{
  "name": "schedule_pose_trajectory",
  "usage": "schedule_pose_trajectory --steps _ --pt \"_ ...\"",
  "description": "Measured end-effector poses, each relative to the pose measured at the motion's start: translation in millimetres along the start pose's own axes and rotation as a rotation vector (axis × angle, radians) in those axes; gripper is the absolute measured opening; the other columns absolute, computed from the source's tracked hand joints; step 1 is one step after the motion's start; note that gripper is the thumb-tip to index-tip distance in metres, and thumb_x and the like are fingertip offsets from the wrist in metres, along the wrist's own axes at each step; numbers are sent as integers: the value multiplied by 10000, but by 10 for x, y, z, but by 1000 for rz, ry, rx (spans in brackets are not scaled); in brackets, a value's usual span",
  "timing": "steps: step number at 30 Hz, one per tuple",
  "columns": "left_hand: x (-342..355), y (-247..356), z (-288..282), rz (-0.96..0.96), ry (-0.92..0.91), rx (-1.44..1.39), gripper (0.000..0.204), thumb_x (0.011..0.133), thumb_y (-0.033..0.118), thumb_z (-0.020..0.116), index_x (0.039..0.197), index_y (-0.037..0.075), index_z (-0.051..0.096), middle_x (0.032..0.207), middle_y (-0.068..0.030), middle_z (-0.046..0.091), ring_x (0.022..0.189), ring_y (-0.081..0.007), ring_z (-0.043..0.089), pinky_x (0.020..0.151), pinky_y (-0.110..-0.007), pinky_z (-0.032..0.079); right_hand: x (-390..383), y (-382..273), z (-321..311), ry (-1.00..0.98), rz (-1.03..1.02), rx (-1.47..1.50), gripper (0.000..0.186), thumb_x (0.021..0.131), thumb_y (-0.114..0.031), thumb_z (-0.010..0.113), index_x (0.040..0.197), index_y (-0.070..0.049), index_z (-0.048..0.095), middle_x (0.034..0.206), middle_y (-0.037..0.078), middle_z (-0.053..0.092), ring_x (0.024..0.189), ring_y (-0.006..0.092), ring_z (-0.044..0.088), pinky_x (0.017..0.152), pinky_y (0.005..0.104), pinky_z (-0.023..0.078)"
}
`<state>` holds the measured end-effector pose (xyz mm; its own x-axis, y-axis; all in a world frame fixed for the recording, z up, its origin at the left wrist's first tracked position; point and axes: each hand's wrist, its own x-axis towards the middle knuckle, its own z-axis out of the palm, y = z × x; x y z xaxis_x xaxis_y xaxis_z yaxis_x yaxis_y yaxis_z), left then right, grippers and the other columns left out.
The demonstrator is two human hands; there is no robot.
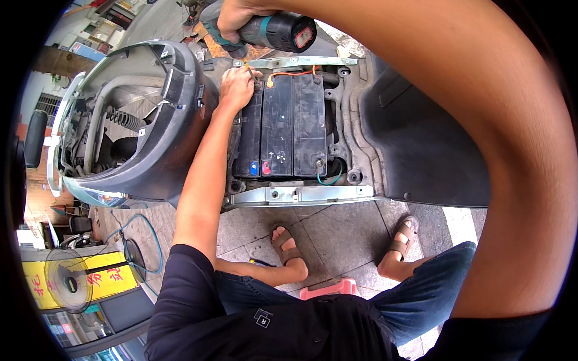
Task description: The person inserts a battery into a scooter compartment, connects the wiring, and secures the terminals by driving screws with a power drill.
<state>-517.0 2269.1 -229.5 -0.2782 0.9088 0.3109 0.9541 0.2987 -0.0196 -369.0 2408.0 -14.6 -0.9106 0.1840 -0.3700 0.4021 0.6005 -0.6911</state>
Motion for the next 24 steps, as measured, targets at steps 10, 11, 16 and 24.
schedule_pose_trajectory --steps 10,11,16,24 --pt "-50 75 -35 -19 -140 34 384 830 253 541 1191 212 665 1295 -28 571 1297 -217 439 1160 -478 217 125 -48 12 21 38 -172 357 789 -173 665 1105 -8 646 1014 151 682 877 296 635 790 488 481" --pt "-69 60 -40 -22 -155 78 390 835 233 538 1204 203 658 1312 -23 563 1306 -210 431 1156 -483 219 119 -60 19 41 9 -181 366 789 -180 661 1111 -6 647 1034 154 676 897 296 629 798 489 478" --pt "-142 -30 6 29 -106 145 401 821 134 523 1200 165 649 1336 -25 546 1297 -213 441 1137 -470 240 14 -82 10 101 -73 -235 391 784 -204 660 1115 3 650 1111 168 649 960 312 604 821 502 466" --pt "-122 16 18 29 -34 91 339 853 114 503 1150 132 667 1302 -36 577 1270 -204 466 1136 -475 240 -13 -91 -6 79 133 -166 470 794 -253 652 1186 4 609 1163 185 619 1008 340 583 845 528 453"
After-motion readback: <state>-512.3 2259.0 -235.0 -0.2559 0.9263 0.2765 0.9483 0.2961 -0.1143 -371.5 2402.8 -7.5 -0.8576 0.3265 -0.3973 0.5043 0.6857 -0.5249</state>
